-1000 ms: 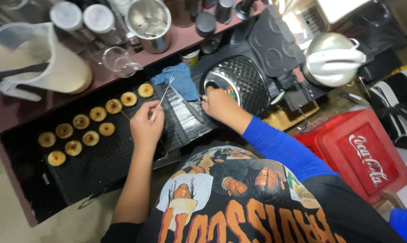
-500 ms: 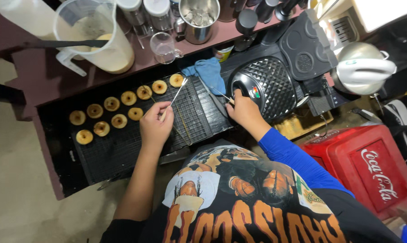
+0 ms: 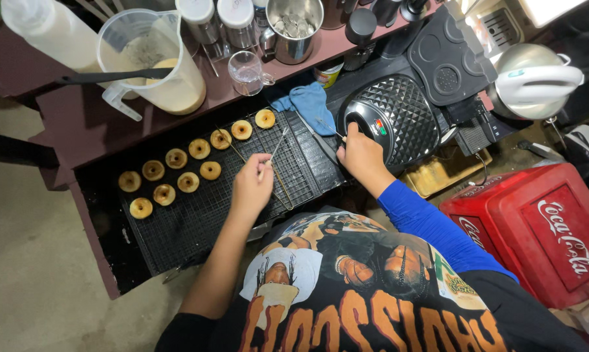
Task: The person uses a hand mixer to blend batter in a metal bowl, then opens a round cake maker to flip and remove cooked doughnuts. The finished doughnuts are placed on a wire rack while the machine is closed to continue cooking.
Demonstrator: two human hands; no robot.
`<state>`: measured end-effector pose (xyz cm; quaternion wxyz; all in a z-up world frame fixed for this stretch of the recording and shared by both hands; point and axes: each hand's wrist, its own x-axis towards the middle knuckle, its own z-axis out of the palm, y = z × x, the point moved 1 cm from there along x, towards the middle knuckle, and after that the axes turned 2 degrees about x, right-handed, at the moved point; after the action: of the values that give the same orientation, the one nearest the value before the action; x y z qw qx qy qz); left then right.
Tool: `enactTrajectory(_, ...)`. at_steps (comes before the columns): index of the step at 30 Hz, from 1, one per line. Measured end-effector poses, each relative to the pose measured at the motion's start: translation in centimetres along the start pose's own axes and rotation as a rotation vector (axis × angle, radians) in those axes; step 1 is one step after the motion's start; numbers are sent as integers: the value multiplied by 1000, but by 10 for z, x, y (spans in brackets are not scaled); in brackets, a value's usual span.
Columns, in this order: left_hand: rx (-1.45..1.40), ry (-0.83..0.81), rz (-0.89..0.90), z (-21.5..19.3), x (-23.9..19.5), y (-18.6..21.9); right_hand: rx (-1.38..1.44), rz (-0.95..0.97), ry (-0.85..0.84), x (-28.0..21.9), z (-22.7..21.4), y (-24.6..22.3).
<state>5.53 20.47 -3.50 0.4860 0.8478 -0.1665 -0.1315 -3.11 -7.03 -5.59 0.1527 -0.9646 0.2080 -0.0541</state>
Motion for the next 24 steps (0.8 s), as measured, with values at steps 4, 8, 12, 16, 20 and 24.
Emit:
enactTrajectory(4,-107,-72,69,31,10,-29,-19,9,5,-1,-6,-6)
enactTrajectory(8,-326,-256,-125,70,21,-43,3,-19,11,-5,-30,-22)
enactTrajectory(12,-647,-333,-282,107,33,-44,197,-58,99,-3,-38,-32)
enactTrajectory(16,-607,-184,-163,139,45,-42,471,-206,214,3,-3,-30)
enactTrajectory(20,-675,-255,46,150,49,-33,482,-114,-248,10,36,-25)
enactTrajectory(24,-626,-368,-326,128,38,-23,461,-291,-125,-12,43,-12)
